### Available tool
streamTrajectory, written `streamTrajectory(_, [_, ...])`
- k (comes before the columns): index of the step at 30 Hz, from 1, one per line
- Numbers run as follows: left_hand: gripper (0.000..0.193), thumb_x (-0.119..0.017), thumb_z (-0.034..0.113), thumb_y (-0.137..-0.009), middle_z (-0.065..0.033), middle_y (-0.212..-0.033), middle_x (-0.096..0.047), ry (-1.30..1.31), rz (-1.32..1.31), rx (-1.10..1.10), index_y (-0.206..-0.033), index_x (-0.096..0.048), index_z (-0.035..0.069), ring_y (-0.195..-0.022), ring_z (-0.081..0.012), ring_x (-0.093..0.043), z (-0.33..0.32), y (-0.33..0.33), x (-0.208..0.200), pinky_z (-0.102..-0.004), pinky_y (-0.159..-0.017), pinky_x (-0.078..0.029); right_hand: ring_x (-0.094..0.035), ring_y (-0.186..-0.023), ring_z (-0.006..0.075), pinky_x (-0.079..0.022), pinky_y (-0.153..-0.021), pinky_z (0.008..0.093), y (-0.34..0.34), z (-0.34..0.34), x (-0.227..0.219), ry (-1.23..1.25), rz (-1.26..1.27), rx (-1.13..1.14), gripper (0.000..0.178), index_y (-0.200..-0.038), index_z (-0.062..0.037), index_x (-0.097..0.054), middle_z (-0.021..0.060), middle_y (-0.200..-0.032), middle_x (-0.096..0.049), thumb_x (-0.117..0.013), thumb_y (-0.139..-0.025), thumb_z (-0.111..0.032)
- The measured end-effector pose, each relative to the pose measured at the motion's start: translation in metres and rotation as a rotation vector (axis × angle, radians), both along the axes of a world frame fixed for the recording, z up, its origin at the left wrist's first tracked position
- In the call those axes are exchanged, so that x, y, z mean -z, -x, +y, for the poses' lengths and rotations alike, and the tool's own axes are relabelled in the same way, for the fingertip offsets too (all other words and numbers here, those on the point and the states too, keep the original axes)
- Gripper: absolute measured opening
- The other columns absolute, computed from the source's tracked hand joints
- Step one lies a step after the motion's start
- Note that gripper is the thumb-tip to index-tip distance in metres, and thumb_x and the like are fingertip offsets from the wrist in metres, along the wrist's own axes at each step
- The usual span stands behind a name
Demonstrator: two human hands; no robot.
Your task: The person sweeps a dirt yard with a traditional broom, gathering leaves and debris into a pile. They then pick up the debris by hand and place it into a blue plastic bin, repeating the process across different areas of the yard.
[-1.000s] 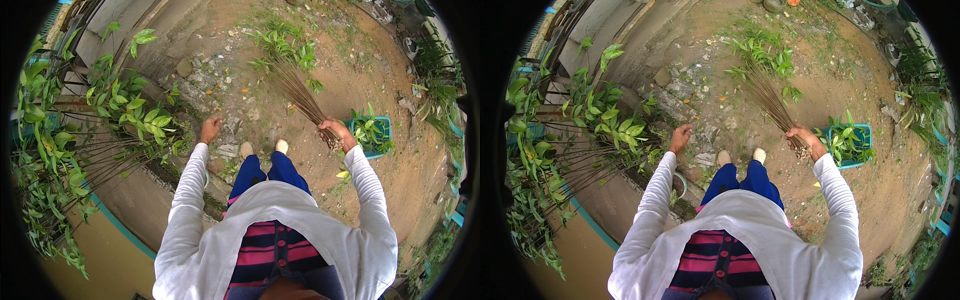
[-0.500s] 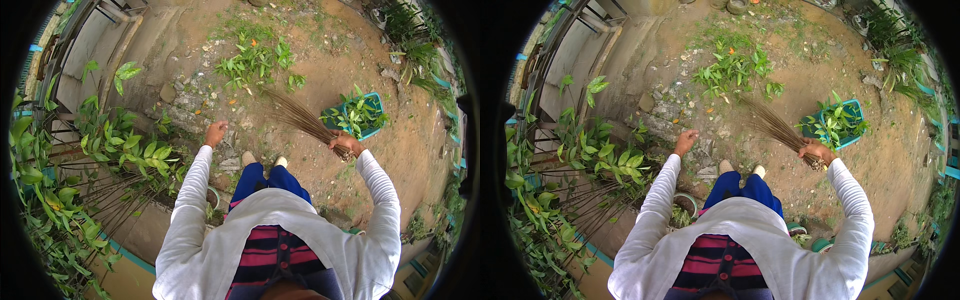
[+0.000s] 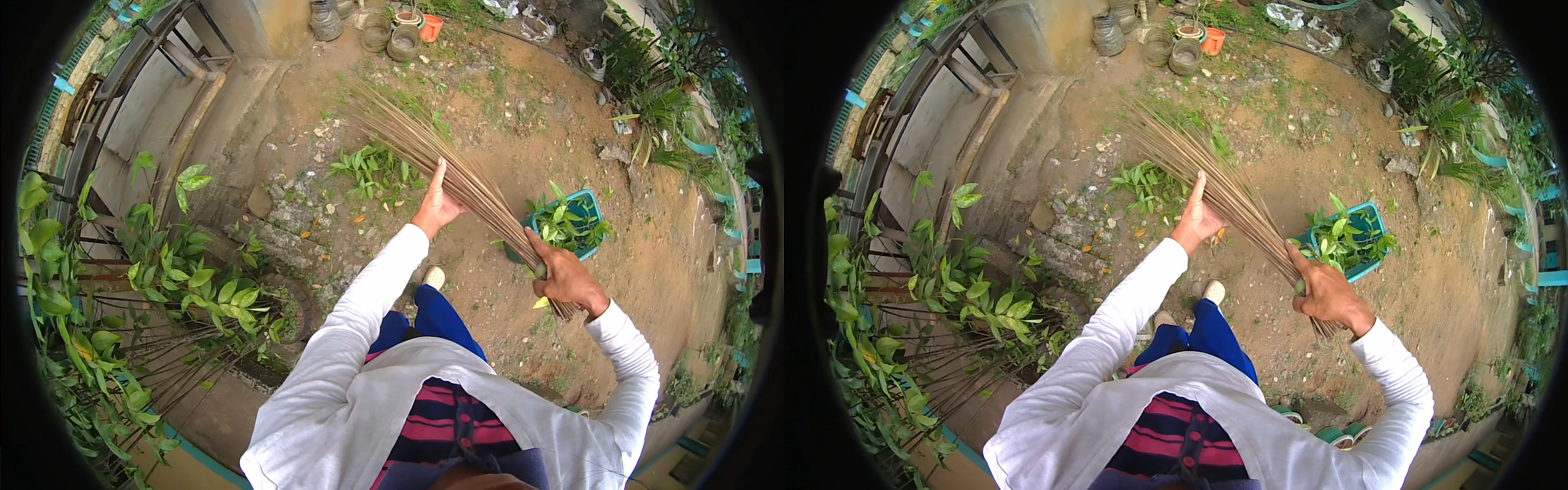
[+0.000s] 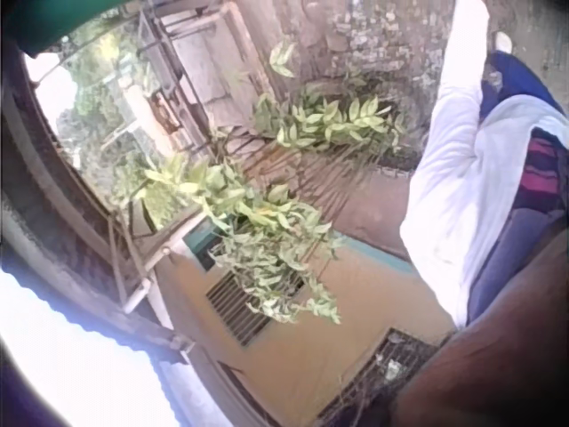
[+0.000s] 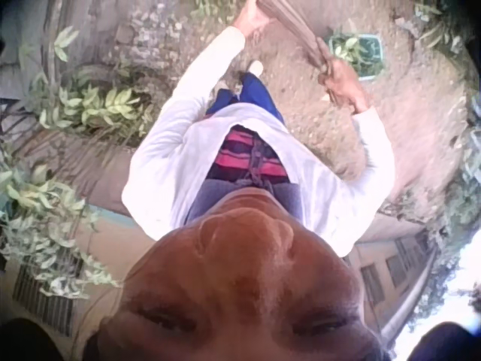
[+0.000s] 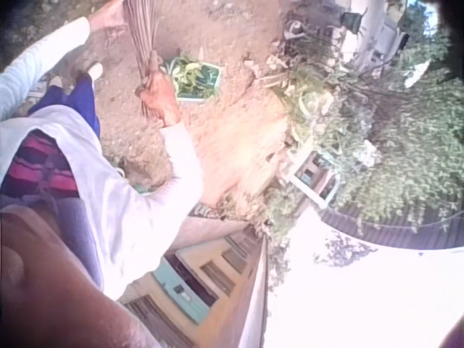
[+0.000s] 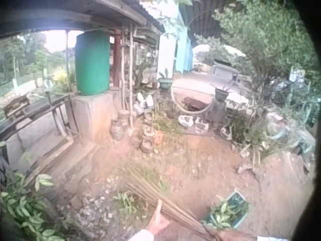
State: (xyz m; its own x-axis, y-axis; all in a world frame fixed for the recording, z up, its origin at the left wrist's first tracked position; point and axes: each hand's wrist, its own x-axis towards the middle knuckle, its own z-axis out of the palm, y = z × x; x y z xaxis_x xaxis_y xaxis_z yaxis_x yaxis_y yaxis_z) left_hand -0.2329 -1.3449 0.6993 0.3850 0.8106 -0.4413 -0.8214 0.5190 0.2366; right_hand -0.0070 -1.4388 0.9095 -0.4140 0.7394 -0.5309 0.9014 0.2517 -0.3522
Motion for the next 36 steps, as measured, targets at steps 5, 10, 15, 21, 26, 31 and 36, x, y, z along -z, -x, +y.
streamTrajectory(5, [0.043, -0.062, 0.028, -0.087, -0.0125, -0.120, -0.054, -0.085, 0.110, -0.205, -0.120, -0.045, 0.005, -0.111, -0.0294, -0.054, 0.081, -0.036, -0.009, -0.0547, -0.094, -0.045, -0.060, -0.099, 0.0393, -0.049, -0.082, 0.0392, -0.045, 0.050, 0.074, -0.148, 0.243, 0.053, 0.108, -0.148, -0.0087, -0.006, 0.0261, -0.117, -0.056, -0.073, -0.063, -0.009])
streamTrajectory(10, [0.031, -0.059, 0.026, -0.091, -0.0063, -0.116, -0.053, -0.203, 0.423, -0.226, -0.111, -0.045, 0.007, -0.113, -0.0248, -0.052, 0.091, -0.065, -0.025, -0.0504, -0.093, -0.046, -0.062, -0.099, 0.0357, -0.050, -0.079, 0.0376, 0.004, 0.142, 0.154, -0.181, 0.467, 0.327, 0.104, -0.148, -0.0106, -0.008, 0.0248, -0.117, -0.058, -0.069, -0.063, -0.007])
streamTrajectory(15, [0.056, -0.058, 0.038, -0.091, -0.0114, -0.135, -0.042, -0.309, 0.617, -0.008, -0.134, -0.037, 0.008, -0.128, -0.0294, -0.039, 0.100, -0.023, -0.015, -0.0513, -0.103, -0.035, -0.062, -0.078, 0.0285, -0.050, -0.070, 0.0377, 0.017, 0.200, 0.213, 0.019, 0.501, 0.534, 0.084, -0.140, -0.0089, -0.029, 0.0177, -0.091, -0.061, -0.063, -0.064, -0.005])
streamTrajectory(21, [0.067, -0.061, 0.041, -0.088, -0.0157, -0.144, -0.035, 0.071, 0.687, 0.061, -0.141, -0.033, 0.010, -0.134, -0.0346, -0.031, 0.109, 0.083, 0.084, -0.0505, -0.107, -0.030, -0.063, -0.078, 0.0307, -0.050, -0.068, 0.0367, -0.012, 0.265, 0.257, 0.025, 0.319, 0.698, 0.096, -0.147, -0.0110, -0.014, 0.0220, -0.103, -0.062, -0.062, -0.064, -0.005])
streamTrajectory(26, [0.064, -0.057, 0.044, -0.089, -0.0113, -0.149, -0.028, 0.461, 0.831, 0.046, -0.142, -0.033, 0.016, -0.133, -0.0352, -0.031, 0.113, 0.185, 0.194, -0.0507, -0.102, -0.036, -0.060, -0.088, 0.0330, -0.050, -0.067, 0.0365, -0.032, 0.302, 0.314, 0.160, 0.300, 0.889, 0.103, -0.148, -0.0088, -0.007, 0.0230, -0.119, -0.054, -0.061, -0.061, -0.002])
streamTrajectory(31, [0.092, -0.068, 0.054, -0.076, -0.0126, -0.148, -0.027, 0.577, 0.966, 0.069, -0.146, -0.021, 0.015, -0.131, -0.0354, -0.032, 0.147, 0.225, 0.270, -0.0577, -0.099, -0.035, -0.055, -0.061, 0.0257, -0.046, -0.052, 0.0367, -0.036, 0.297, 0.408, 0.322, 0.357, 1.130, 0.098, -0.147, -0.0070, -0.010, 0.0147, -0.085, -0.059, -0.059, -0.062, 0.004])
streamTrajectory(36, [0.111, -0.073, 0.059, -0.068, -0.0161, -0.149, -0.023, 0.622, 0.982, 0.078, -0.148, -0.014, 0.011, -0.132, -0.0349, -0.031, 0.166, 0.232, 0.351, -0.0511, -0.105, -0.030, -0.052, -0.050, 0.0206, -0.043, -0.043, 0.0343, 0.017, 0.265, 0.442, 0.704, 0.249, 0.976, 0.098, -0.147, -0.0106, -0.012, 0.0109, -0.071, -0.055, -0.060, -0.063, 0.005])
